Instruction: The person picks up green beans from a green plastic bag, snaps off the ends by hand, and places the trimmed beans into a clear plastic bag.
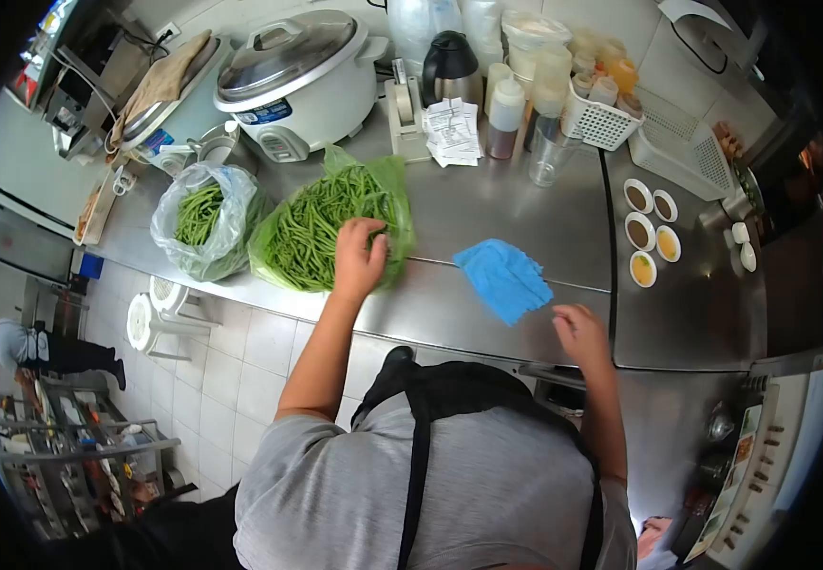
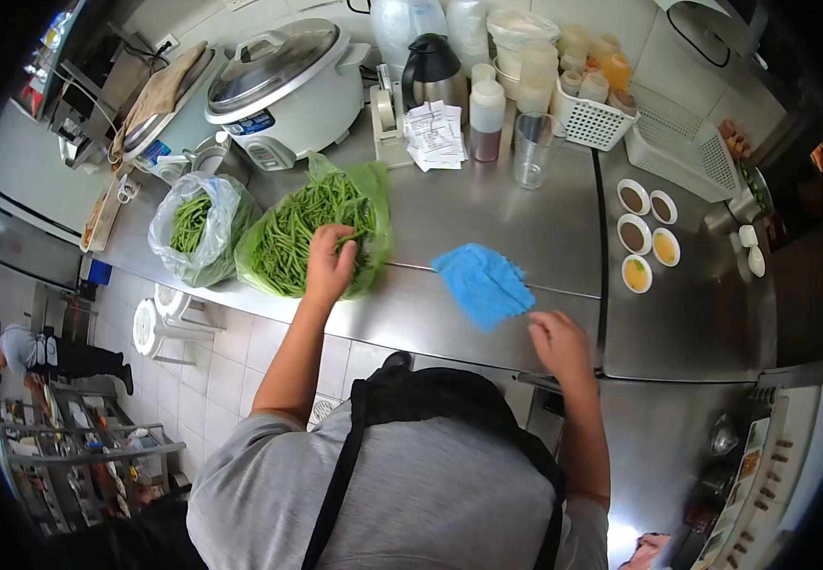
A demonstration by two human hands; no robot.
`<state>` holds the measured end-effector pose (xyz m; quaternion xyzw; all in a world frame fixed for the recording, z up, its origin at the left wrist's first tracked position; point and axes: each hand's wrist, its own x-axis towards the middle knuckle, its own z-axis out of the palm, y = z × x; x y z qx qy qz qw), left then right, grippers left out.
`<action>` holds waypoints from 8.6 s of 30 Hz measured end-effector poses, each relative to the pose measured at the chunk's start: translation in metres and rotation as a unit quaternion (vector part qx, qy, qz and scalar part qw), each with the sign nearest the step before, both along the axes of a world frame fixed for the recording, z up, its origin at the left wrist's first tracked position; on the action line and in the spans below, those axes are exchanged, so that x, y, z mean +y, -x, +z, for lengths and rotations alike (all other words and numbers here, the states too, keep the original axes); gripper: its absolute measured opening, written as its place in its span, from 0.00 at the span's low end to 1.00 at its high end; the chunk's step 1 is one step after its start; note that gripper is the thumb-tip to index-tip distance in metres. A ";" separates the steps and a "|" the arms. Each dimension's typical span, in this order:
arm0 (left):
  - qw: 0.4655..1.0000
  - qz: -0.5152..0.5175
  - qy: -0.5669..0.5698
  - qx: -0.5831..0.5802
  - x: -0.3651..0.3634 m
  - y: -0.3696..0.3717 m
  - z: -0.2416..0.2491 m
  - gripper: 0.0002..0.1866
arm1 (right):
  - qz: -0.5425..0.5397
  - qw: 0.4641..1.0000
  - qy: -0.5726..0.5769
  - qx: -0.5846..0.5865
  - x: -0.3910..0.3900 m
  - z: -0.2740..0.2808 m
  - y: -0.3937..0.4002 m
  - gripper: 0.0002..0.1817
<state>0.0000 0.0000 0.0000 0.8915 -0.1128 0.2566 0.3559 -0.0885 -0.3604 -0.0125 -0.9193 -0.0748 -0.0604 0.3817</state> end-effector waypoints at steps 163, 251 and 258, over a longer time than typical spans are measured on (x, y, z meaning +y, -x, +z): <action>0.783 -0.327 0.275 0.452 0.197 -0.083 0.031 0.10 | 0.169 0.945 0.220 -0.171 0.370 0.059 -0.163 0.06; 0.719 -0.148 0.579 0.355 0.208 -0.079 0.006 0.04 | 0.109 0.970 -0.121 0.181 0.398 0.006 -0.168 0.09; 0.758 -0.196 0.499 0.372 0.181 -0.074 0.008 0.05 | 0.177 0.880 -0.317 0.306 0.393 0.026 -0.167 0.11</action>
